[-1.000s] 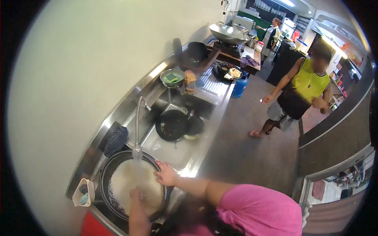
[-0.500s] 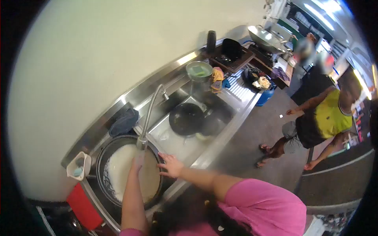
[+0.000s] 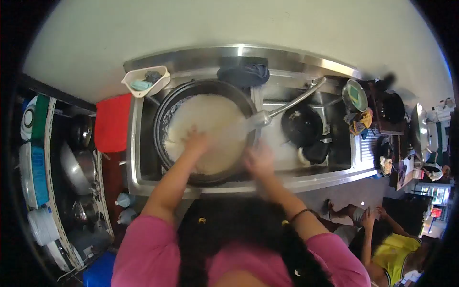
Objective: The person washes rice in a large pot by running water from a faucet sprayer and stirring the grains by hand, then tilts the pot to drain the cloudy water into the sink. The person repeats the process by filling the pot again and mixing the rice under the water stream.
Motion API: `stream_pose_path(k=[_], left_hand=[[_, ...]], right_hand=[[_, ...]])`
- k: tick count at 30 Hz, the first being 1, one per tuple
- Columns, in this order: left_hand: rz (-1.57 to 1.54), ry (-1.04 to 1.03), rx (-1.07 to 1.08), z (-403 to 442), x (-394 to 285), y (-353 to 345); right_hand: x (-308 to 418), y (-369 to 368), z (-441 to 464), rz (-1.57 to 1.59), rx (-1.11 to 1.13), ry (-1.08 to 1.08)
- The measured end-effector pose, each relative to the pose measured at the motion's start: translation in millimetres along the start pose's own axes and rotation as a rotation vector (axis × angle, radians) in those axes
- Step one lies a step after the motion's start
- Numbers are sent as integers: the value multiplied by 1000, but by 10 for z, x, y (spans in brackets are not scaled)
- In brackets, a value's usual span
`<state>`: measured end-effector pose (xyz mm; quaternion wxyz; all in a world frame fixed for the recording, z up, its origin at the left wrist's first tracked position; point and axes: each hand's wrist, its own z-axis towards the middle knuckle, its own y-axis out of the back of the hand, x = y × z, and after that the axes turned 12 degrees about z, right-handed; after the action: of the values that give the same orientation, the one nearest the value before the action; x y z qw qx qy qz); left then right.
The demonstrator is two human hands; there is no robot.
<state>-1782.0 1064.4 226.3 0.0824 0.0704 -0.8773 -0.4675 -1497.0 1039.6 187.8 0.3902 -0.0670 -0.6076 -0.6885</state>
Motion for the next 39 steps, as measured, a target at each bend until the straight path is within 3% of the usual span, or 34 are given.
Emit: stream_pose_path(k=[1, 2, 3, 4, 5, 6, 8, 10, 13, 15, 22, 28, 35, 37, 39], left_hand=[[91, -75, 39, 457, 421, -709], [126, -42, 156, 324, 563, -645], [-112, -39, 21, 72, 639, -558], [-8, -45, 22, -101, 674, -537], [-470, 60, 116, 247, 914, -1081], [-1148, 53, 95, 225, 1039, -1348], [-1551, 219, 169, -148, 989, -1063], [-1460, 327, -41, -126, 981, -1107], [-1555, 264, 60, 182, 961, -1233], [-1853, 292, 353, 34, 736, -925], [-1959, 207, 424, 639, 842, -811], [-1904, 109, 413, 1644, 743, -654], [-1717, 72, 308, 2787, 701, -911], [-1670, 79, 325, 2802, 607, -876], [-1471, -58, 352, 2549, 309, -462]], right_hand=[[8, 16, 16, 31, 26, 22], [-4, 59, 43, 48, 34, 33], [-32, 44, 48, 70, 5, 47], [-43, 31, 45, 81, -35, 49], [-30, 96, 69, 116, 2, 12], [-13, 142, 73, 156, 30, -33], [-53, 89, -10, 121, -18, 13], [-19, 113, -71, 120, -24, -35], [5, 233, -66, 136, 23, -88], [-29, 231, -97, 148, 14, -89], [81, 260, -74, 117, 54, -97], [103, 274, -40, 99, 80, -144], [39, 220, -28, 92, 62, -142], [39, 191, -34, 112, 81, -156], [59, 164, -56, 110, 67, -156]])
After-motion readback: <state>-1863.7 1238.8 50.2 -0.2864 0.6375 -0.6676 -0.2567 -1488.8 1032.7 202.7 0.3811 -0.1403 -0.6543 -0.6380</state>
